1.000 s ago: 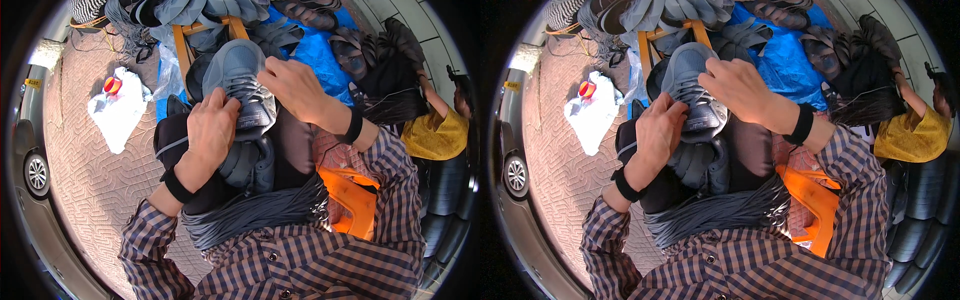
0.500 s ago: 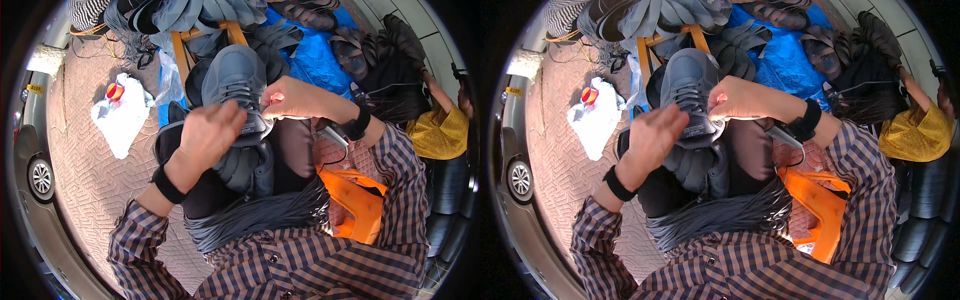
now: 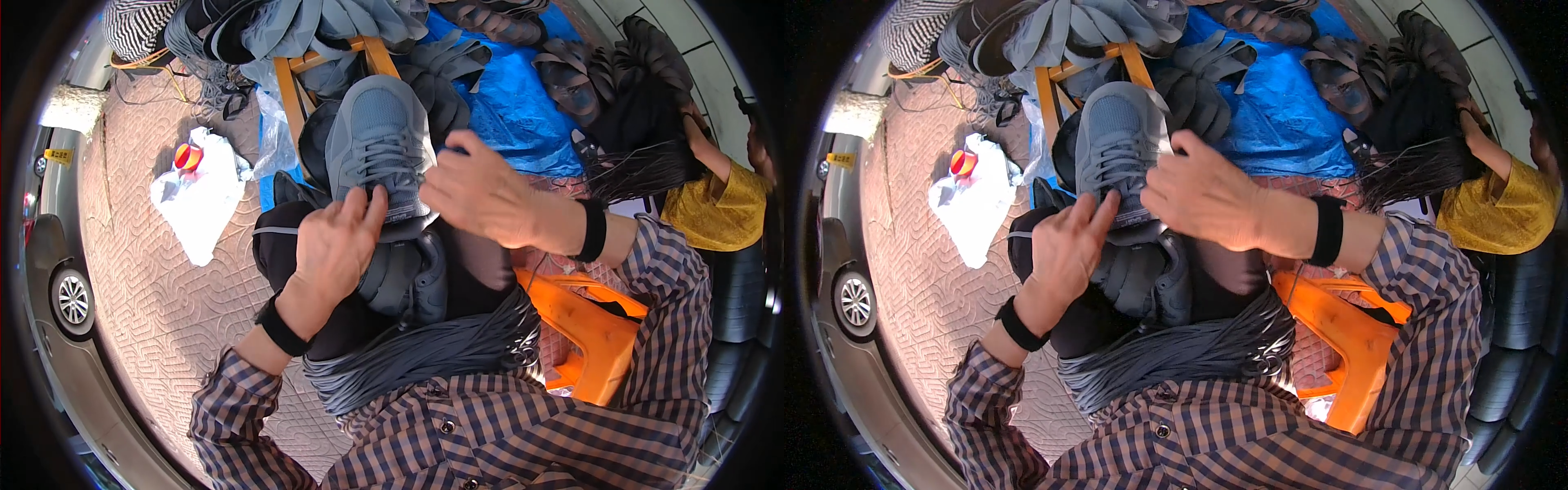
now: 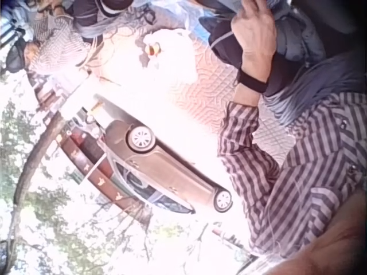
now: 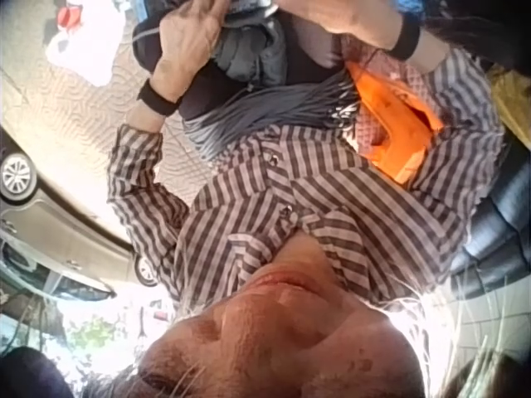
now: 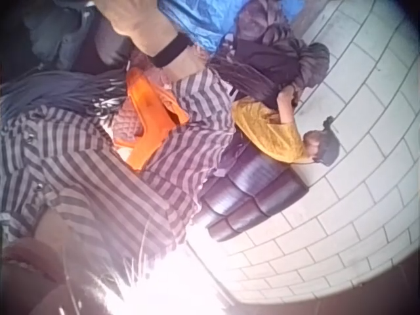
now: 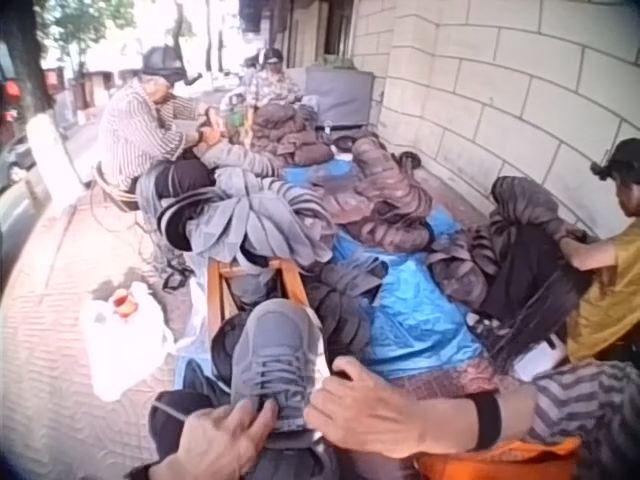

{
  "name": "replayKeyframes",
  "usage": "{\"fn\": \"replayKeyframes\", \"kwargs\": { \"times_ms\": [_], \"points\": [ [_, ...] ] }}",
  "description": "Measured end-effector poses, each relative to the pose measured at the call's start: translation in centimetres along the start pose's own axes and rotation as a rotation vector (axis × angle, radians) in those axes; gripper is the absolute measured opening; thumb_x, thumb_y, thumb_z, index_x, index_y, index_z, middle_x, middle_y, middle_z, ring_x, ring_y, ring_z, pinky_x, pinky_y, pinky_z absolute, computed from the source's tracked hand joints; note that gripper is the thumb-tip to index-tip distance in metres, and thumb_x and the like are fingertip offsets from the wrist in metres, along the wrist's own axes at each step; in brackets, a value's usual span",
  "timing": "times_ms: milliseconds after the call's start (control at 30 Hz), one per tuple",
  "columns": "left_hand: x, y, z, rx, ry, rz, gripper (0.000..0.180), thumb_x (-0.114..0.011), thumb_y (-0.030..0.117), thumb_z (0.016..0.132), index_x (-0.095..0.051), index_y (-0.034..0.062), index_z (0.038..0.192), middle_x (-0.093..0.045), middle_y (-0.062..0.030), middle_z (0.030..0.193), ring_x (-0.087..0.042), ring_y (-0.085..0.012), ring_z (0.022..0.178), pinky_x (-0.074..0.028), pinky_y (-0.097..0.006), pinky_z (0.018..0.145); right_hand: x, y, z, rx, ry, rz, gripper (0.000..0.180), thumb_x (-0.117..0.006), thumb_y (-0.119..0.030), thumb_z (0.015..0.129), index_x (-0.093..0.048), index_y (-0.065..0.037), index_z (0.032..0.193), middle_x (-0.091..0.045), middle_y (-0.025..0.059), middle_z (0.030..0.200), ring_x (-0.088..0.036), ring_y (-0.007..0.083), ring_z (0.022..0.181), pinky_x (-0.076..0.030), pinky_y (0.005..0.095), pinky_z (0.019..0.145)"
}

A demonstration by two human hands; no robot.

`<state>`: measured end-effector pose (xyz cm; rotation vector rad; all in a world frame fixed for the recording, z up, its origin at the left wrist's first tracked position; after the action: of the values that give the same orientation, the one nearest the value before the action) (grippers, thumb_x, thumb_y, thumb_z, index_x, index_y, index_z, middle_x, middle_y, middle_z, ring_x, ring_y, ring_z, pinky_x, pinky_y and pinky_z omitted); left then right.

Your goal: The person is lacing a grey sneaker-style shoe while sitting outdoors.

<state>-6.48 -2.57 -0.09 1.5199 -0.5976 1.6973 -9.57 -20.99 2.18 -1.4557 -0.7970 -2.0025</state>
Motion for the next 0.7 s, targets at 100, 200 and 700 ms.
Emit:
{"fn": "replayKeyframes", "kwargs": {
  "times_ms": [100, 200, 700],
  "points": [
    [0.4, 0.1, -0.3, -0.114, 0.042, 0.062, 0.037, -0.062, 0.01, 0.075, -0.059, 0.006, 0.112, -0.051, -0.0058, 0.084, -0.06, -0.0198, 0.069, -0.049, -0.031, 0.059, -0.5, 0.0, -0.7, -0.048, 0.001, 0.053, 0.018, -0.065, -0.014, 0.071, -0.054, -0.009, 0.086, -0.052, 0.0011, 0.077, -0.056, 0.0185, 0.079, -0.039, 0.0355, 0.083],
    [0.5, -0.1, -0.2, -0.106, 0.074, 0.049, 0.035, -0.063, 0.013, 0.073, -0.06, 0.0041, 0.107, -0.051, -0.0054, 0.085, -0.059, -0.0178, 0.07, -0.049, -0.029, 0.059, -0.6, 1.3, -1.0, -0.156, 0.001, 0.09, 0.025, -0.068, -0.011, 0.064, -0.054, -0.009, 0.085, -0.052, 0.0019, 0.077, -0.056, 0.0191, 0.079, -0.037, 0.0346, 0.081],
    [0.4, -3.4, 0.7, 0.192, 0.161, -0.386, 0.014, -0.061, 0.006, 0.079, -0.052, 0.0096, 0.089, -0.052, -0.0083, 0.082, -0.062, -0.028, 0.072, -0.05, -0.038, 0.059, -0.9, 3.2, -1.7, -0.115, 0.02, 0.036, 0.019, -0.063, -0.008, 0.07, -0.057, -0.007, 0.088, -0.049, 0.0045, 0.08, -0.053, 0.0209, 0.085, -0.038, 0.0416, 0.092]
  ]
}}
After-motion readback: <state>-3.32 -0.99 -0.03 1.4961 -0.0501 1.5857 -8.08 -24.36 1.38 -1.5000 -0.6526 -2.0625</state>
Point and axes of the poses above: each hand's wrist, its own z-axis towards the middle knuckle, its own x-axis out of the back of the hand, y = z × x, the point moved 3 cm from there along z, towards the middle knuckle
